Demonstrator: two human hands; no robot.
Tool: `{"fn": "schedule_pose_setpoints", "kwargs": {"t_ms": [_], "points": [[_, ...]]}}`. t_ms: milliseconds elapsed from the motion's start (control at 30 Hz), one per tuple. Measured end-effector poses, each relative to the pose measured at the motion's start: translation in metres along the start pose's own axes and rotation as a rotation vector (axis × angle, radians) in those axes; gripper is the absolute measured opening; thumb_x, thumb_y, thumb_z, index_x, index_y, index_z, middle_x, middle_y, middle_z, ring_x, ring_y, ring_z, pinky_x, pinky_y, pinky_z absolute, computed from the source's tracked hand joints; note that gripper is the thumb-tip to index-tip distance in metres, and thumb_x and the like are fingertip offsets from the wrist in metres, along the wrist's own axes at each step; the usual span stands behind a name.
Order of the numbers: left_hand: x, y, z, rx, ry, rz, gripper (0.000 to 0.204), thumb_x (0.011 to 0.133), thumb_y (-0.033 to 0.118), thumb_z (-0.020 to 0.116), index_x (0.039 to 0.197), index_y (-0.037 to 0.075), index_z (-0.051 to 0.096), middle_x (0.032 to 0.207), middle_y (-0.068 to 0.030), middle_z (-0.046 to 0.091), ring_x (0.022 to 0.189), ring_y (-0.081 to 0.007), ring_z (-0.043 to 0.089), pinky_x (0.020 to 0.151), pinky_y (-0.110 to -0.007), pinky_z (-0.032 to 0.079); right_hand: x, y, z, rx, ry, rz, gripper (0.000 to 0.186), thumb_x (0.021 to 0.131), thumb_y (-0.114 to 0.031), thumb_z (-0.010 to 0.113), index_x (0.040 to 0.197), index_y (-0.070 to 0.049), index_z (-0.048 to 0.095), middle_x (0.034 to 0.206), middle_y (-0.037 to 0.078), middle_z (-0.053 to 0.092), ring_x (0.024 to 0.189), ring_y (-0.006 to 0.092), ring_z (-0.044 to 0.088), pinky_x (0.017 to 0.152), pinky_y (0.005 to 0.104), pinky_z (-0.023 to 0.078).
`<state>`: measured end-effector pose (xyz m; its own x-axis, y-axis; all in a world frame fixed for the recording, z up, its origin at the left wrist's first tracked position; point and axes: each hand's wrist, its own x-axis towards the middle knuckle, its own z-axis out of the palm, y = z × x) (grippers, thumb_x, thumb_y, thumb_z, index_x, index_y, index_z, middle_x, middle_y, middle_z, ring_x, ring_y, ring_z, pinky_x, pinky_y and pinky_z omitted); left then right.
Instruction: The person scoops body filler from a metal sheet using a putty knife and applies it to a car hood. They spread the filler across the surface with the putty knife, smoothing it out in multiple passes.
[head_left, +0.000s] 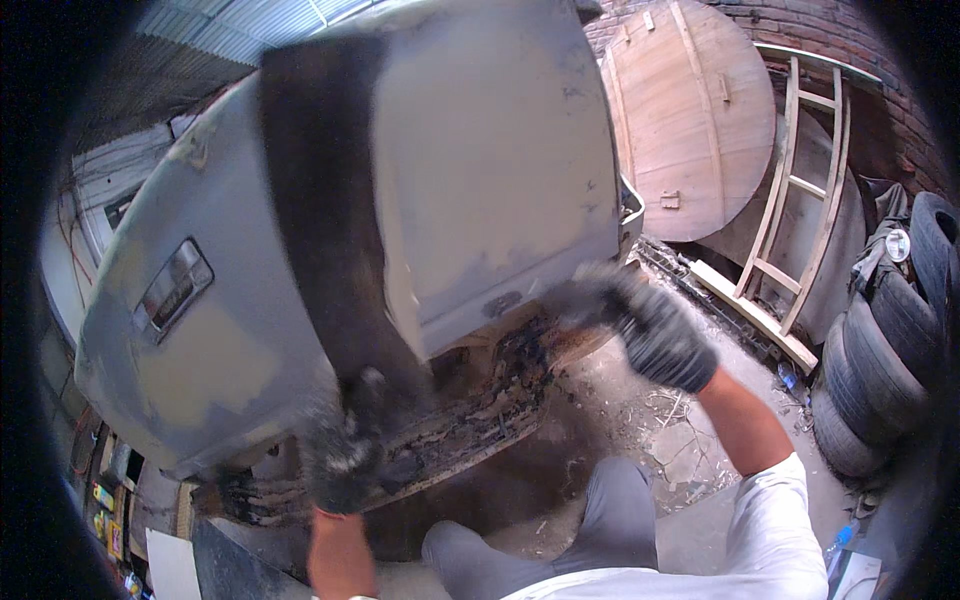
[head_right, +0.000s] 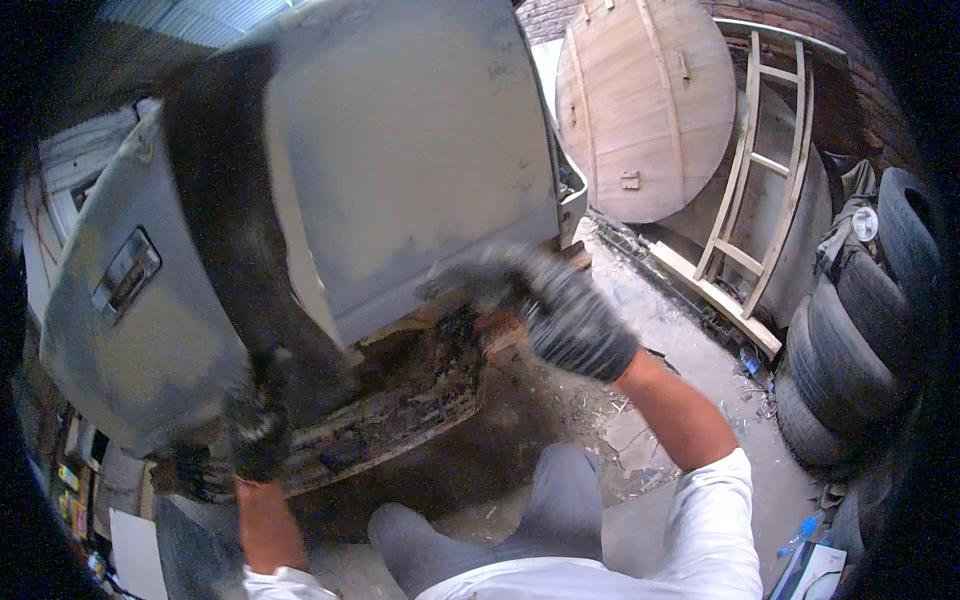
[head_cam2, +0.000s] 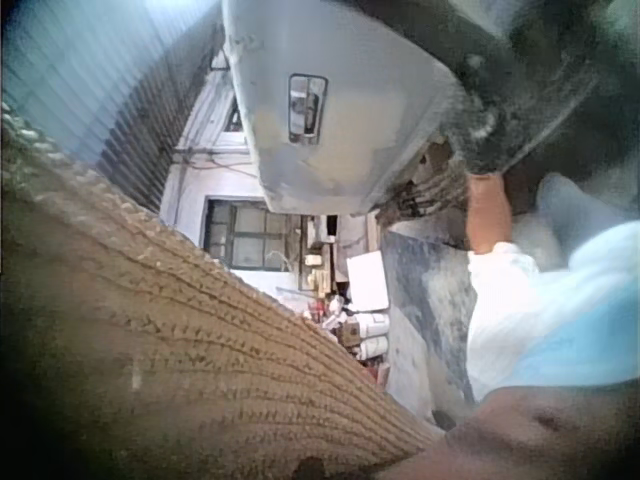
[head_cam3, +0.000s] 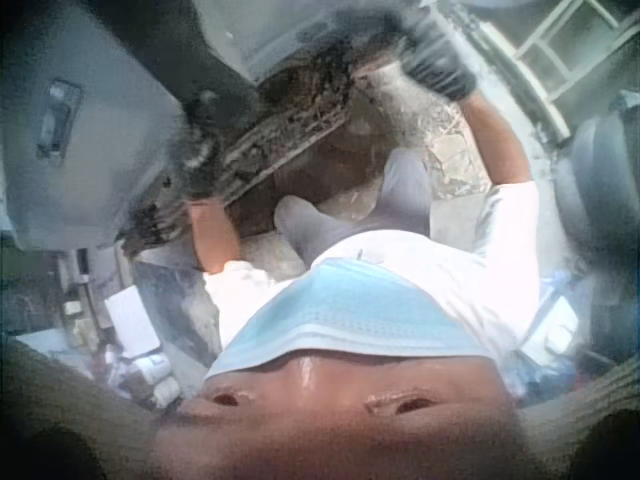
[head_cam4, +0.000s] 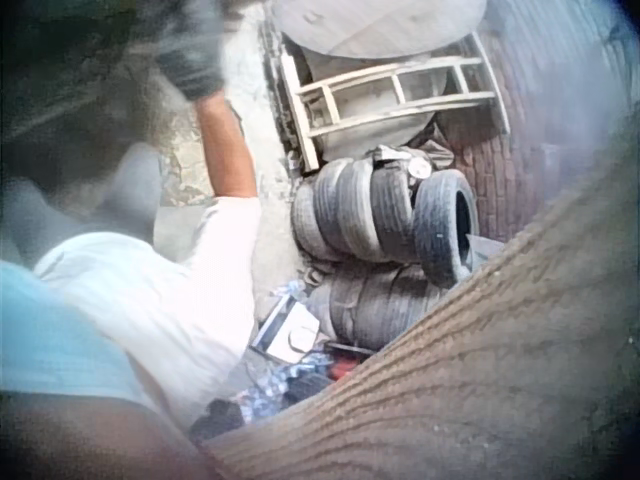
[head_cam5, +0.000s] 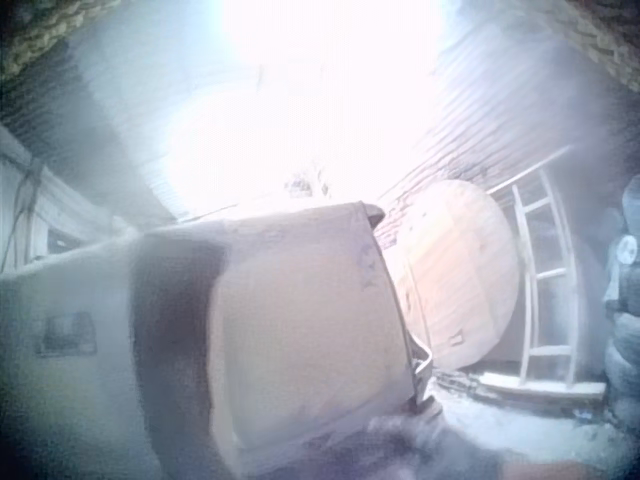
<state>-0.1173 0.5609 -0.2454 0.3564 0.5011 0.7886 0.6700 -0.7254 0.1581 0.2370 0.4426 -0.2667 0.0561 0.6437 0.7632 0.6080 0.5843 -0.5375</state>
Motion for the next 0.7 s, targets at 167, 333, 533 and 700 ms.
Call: {"fn": "schedule_pose_setpoints", "kwargs": {"t_ms": [167, 333, 533, 700], "points": [[0.122, 0.028, -0.034, 0.657, 0.282, 0.621, 0.047, 0.086, 0.000, 0.057, 0.133, 0.006, 0.060, 0.107, -0.0196, 0.071, 0.084, -0.0343, 0.070, 0.069, -0.045, 0.054, 0.047, -0.017, -0.083, 0.189, 0.225, -0.316, 0.044, 0.108, -0.022, 0.046, 0.148, -0.004, 0.048, 0.113, 0.008, 0.067, 0.110, 0.0180, 0.067, 0.096, 0.0348, 0.056], [0.203, 0.088, -0.017, 0.803, 0.374, 0.732, 0.034, 0.085, 0.004, 0.059, 0.118, 0.011, 0.066, 0.090, -0.0127, 0.068, 0.073, -0.0300, 0.068, 0.063, -0.044, 0.054, 0.109, -0.032, -0.091, -0.818, 0.455, -0.422, 0.060, 0.102, -0.046, 0.054, 0.152, -0.015, 0.047, 0.134, 0.019, 0.064, 0.102, 0.0254, 0.073, 0.080, 0.0361, 0.057], [0.249, 0.097, 0.009, 0.888, 0.538, 0.807, 0.017, 0.087, 0.013, 0.060, 0.104, 0.011, 0.064, 0.082, -0.0062, 0.065, 0.076, -0.0228, 0.068, 0.063, -0.039, 0.055, 0.204, -0.011, -0.067, -1.114, 0.327, -0.288, 0.041, 0.098, -0.025, 0.053, 0.138, -0.014, 0.057, 0.123, 0.017, 0.067, 0.105, 0.0344, 0.069, 0.086, 0.0448, 0.057], [0.269, 0.072, 0.024, 0.879, 0.546, 0.794, 0.018, 0.088, 0.014, 0.059, 0.106, 0.010, 0.063, 0.088, -0.0061, 0.064, 0.077, -0.0221, 0.067, 0.066, -0.038, 0.055, 0.250, 0.008, -0.071, -1.136, 0.267, -0.393, 0.033, 0.096, -0.016, 0.051, 0.126, -0.013, 0.065, 0.116, 0.014, 0.070, 0.104, 0.0332, 0.069, 0.087, 0.0452, 0.056]]}}
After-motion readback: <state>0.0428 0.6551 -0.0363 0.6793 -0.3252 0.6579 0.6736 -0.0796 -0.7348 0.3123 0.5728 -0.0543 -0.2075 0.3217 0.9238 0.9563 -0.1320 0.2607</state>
